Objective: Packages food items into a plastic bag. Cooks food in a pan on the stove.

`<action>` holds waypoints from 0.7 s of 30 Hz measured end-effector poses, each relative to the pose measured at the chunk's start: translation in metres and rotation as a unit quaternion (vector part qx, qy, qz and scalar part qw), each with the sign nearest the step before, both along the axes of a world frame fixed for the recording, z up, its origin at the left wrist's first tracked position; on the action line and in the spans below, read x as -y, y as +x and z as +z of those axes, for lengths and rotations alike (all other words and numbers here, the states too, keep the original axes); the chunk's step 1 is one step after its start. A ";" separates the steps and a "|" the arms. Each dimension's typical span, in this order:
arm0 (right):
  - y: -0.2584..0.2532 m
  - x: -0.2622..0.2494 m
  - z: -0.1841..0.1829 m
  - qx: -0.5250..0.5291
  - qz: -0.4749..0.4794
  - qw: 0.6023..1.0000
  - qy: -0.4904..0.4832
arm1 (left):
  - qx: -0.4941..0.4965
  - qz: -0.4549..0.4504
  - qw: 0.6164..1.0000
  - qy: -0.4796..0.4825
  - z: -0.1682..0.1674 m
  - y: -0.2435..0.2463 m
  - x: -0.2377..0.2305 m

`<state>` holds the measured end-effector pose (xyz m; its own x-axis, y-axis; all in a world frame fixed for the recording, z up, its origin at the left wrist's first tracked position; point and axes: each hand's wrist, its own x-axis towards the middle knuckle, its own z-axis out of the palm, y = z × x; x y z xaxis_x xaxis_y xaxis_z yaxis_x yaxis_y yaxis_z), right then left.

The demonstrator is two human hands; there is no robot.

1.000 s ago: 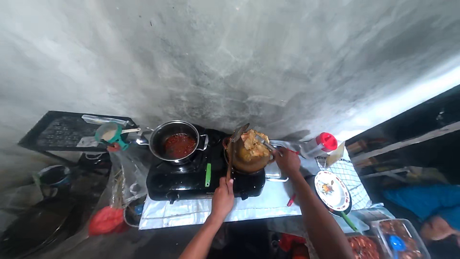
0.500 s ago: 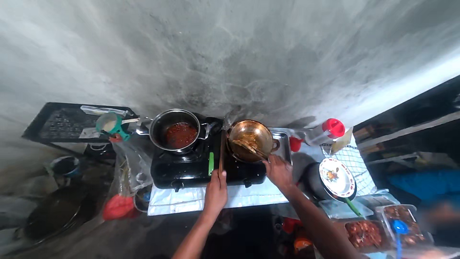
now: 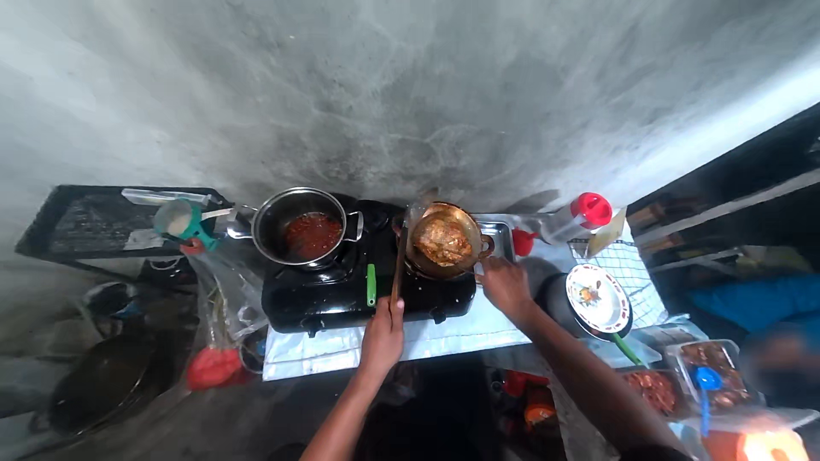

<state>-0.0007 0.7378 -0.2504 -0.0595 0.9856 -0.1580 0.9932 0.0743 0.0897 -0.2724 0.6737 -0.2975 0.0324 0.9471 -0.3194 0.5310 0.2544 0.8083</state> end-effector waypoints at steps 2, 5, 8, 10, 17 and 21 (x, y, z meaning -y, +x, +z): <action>0.006 0.002 0.036 0.023 -0.024 0.997 -0.063 | -0.019 -0.013 1.000 -0.010 0.004 -0.002 -0.001; 0.020 0.003 0.063 0.038 -0.068 0.995 -0.059 | -0.032 -0.015 0.999 -0.013 0.005 -0.004 0.001; 0.030 -0.020 0.065 0.011 -0.151 0.984 -0.088 | -0.036 -0.011 0.999 -0.026 0.005 0.002 0.001; 0.040 -0.046 0.049 -0.026 -0.178 0.979 -0.100 | -0.045 -0.010 0.998 -0.043 0.005 0.011 0.000; 0.093 -0.150 0.015 -0.100 -0.084 0.972 -0.195 | -0.080 -0.027 0.994 -0.070 0.007 0.031 -0.003; 0.102 -0.183 0.000 -0.172 -0.091 0.939 -0.285 | -0.106 -0.031 0.990 -0.090 0.002 0.031 -0.008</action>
